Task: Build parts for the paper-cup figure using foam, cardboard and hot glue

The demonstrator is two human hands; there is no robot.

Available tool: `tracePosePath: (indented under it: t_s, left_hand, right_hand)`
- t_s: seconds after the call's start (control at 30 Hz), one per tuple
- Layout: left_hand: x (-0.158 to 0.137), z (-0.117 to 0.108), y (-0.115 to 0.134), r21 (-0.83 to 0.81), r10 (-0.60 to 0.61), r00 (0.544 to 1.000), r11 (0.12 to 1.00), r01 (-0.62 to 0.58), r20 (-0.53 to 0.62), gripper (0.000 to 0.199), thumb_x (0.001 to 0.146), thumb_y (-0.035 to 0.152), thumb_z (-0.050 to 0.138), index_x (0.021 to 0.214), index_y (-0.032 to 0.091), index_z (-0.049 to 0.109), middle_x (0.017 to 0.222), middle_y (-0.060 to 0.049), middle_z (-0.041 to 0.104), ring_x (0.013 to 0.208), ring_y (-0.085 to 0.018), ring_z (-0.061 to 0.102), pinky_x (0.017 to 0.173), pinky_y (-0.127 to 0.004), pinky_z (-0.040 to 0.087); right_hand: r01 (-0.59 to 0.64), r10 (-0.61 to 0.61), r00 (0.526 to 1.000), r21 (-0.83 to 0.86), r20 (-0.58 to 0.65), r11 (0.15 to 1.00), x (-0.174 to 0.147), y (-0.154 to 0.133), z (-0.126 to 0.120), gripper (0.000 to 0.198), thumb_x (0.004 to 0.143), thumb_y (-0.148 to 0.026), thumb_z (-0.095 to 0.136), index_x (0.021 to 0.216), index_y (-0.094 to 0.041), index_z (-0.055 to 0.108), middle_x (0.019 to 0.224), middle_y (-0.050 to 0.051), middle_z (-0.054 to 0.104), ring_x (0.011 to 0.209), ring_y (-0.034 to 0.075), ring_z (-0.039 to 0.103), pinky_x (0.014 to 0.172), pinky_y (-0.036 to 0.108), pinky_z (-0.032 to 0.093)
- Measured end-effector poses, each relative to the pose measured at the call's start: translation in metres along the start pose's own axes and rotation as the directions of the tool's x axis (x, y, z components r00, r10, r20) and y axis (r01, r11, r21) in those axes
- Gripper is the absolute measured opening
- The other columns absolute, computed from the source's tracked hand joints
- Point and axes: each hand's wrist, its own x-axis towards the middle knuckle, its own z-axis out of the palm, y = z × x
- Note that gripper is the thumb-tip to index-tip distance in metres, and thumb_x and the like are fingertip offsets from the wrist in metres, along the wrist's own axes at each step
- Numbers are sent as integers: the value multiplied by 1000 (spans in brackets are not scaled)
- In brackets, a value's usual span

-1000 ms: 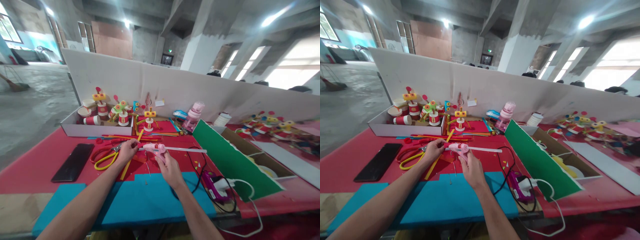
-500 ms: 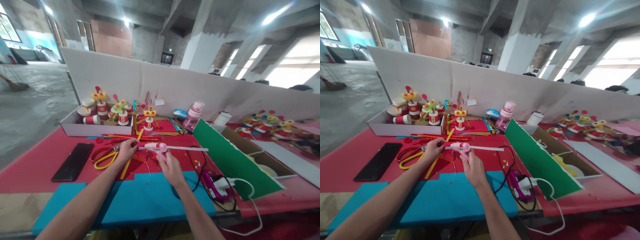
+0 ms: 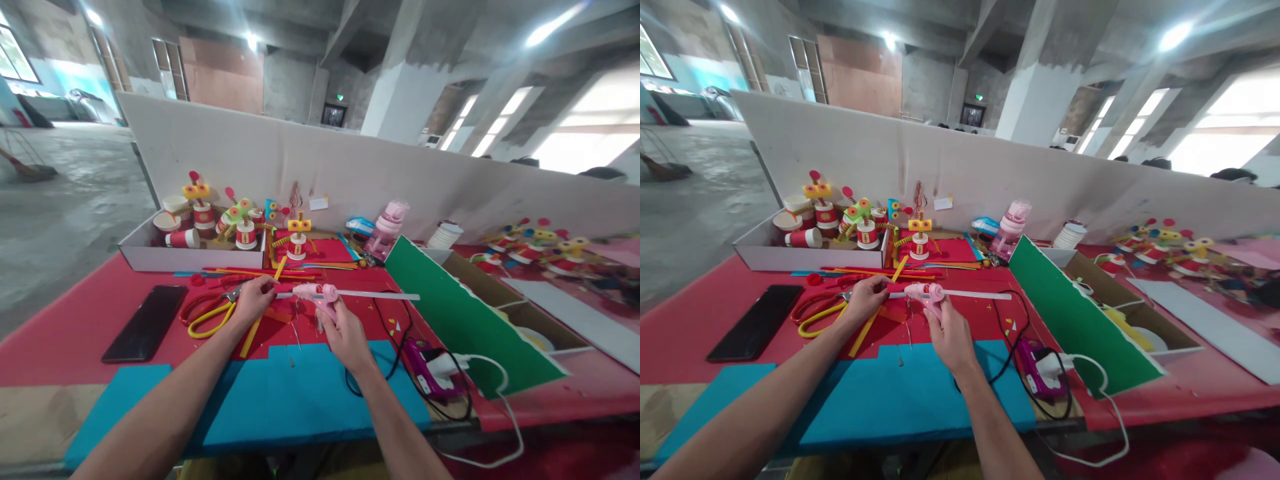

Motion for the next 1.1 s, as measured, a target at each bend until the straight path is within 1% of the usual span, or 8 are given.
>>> tracePosePath:
  t_s: [0.27, 0.57, 0.73, 0.83, 0.9, 0.97, 1.03, 1.1]
  left_hand:
    - [0, -2, 4, -3, -5, 1000, 1000, 5, -3, 22, 65, 14, 53, 81, 17, 69, 57, 4, 57, 54, -11, 52, 55, -20, 38]
    - [-1, -3, 7, -8, -13, 1000, 1000, 13, 7, 20, 67, 15, 53, 79, 18, 68, 56, 4, 57, 54, -11, 52, 54, -20, 37]
    - [-1, -4, 7, -22, -17, 1000, 1000, 18, 13, 21, 66, 16, 52, 80, 18, 68, 56, 4, 58, 54, -11, 53, 53, -20, 38]
    - [0, -4, 7, -23, -20, 1000, 1000, 20, 9, 21, 66, 15, 53, 79, 18, 69, 56, 4, 58, 54, -11, 52, 53, -20, 37]
    - [0, -3, 5, -72, -34, 999, 997, 35, 11, 21, 64, 15, 53, 78, 18, 69, 55, 4, 57, 53, -11, 51, 52, -20, 37]
    - [0, -3, 3, -194, -70, 997, 978, 76, 36, 22, 62, 14, 53, 78, 17, 69, 54, 4, 56, 51, -10, 50, 50, -20, 36]
    - [0, -2, 2, -311, -100, 992, 943, 119, 77, 24, 61, 15, 53, 80, 16, 68, 52, 5, 55, 49, -10, 50, 48, -20, 37]
    - [0, -1, 2, -406, -118, 987, 901, 151, 105, 25, 62, 17, 55, 83, 15, 67, 53, 5, 56, 48, -10, 51, 48, -20, 40]
  right_hand:
    - [-9, 10, 999, 8, -32, 1000, 1, 6, 1, 45, 92, -39, 44, 130, -14, 46, 94, 11, 71, 73, 22, 68, 63, 26, 48]
    - [-19, 19, 1000, 1, -24, 1000, 1, 8, -1, 44, 92, -39, 43, 127, -14, 49, 90, 11, 71, 76, 22, 68, 61, 26, 47]
    - [-29, 29, 999, -12, -25, 1000, 2, 9, -1, 41, 91, -38, 44, 124, -14, 50, 84, 10, 70, 69, 21, 66, 58, 25, 45]
    - [-32, 32, 999, 3, -32, 999, 1, 8, -2, 40, 91, -39, 45, 123, -15, 51, 87, 11, 70, 73, 22, 67, 61, 26, 46]
    - [-55, 57, 998, 65, -36, 996, 1, 8, -4, 40, 90, -41, 47, 119, -14, 53, 82, 9, 70, 67, 20, 65, 58, 25, 45]
    - [-112, 120, 992, 199, -25, 974, 3, 10, -7, 39, 88, -45, 48, 111, -14, 56, 69, 5, 67, 52, 16, 58, 51, 24, 42]
    - [-190, 203, 979, 387, 7, 902, 7, 16, -8, 40, 85, -49, 51, 102, -14, 58, 59, 2, 63, 42, 12, 49, 44, 23, 39]
    - [-258, 275, 960, 545, 52, 798, 14, 27, -8, 41, 81, -51, 55, 96, -13, 58, 59, 1, 62, 40, 10, 46, 43, 22, 39]
